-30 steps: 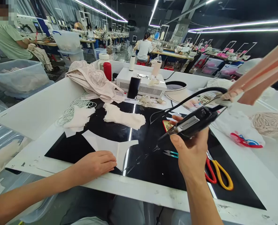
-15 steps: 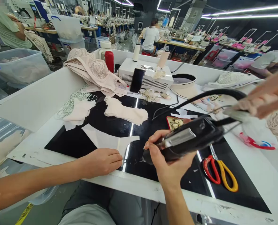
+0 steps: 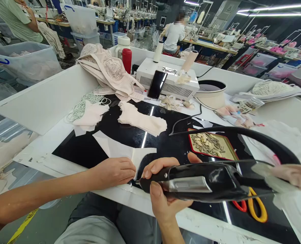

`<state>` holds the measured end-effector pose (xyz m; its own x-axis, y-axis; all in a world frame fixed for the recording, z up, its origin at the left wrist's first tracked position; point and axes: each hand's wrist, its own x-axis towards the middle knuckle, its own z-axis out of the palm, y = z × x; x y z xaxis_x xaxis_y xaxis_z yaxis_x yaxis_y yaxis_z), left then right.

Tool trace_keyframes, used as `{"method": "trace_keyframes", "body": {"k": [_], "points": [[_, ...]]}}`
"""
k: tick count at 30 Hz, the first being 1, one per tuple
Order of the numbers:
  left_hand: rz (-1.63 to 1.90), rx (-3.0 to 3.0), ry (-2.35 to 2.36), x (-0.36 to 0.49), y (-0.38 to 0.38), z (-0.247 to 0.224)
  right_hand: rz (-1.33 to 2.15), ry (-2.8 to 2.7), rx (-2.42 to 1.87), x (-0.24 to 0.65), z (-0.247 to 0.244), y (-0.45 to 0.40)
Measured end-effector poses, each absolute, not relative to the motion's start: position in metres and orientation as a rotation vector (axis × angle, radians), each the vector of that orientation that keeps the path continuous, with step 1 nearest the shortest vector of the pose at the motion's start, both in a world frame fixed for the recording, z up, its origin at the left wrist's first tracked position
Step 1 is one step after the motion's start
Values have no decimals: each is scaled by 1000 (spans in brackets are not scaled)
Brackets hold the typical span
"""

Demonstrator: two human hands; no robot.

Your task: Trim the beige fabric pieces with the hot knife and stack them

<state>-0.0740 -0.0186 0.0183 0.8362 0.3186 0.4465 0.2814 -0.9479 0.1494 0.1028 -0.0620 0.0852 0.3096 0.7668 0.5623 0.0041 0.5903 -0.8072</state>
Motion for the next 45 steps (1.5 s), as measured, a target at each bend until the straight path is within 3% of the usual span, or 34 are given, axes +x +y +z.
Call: {"method": "trace_keyframes", "body": {"k": [17,45], "points": [[716,3261,392,-67,-24,24,598,-1096,-722,102,84,-63],[836,3044,417,-70,-15,10,540,-1066,-698,98,78,-53]]}}
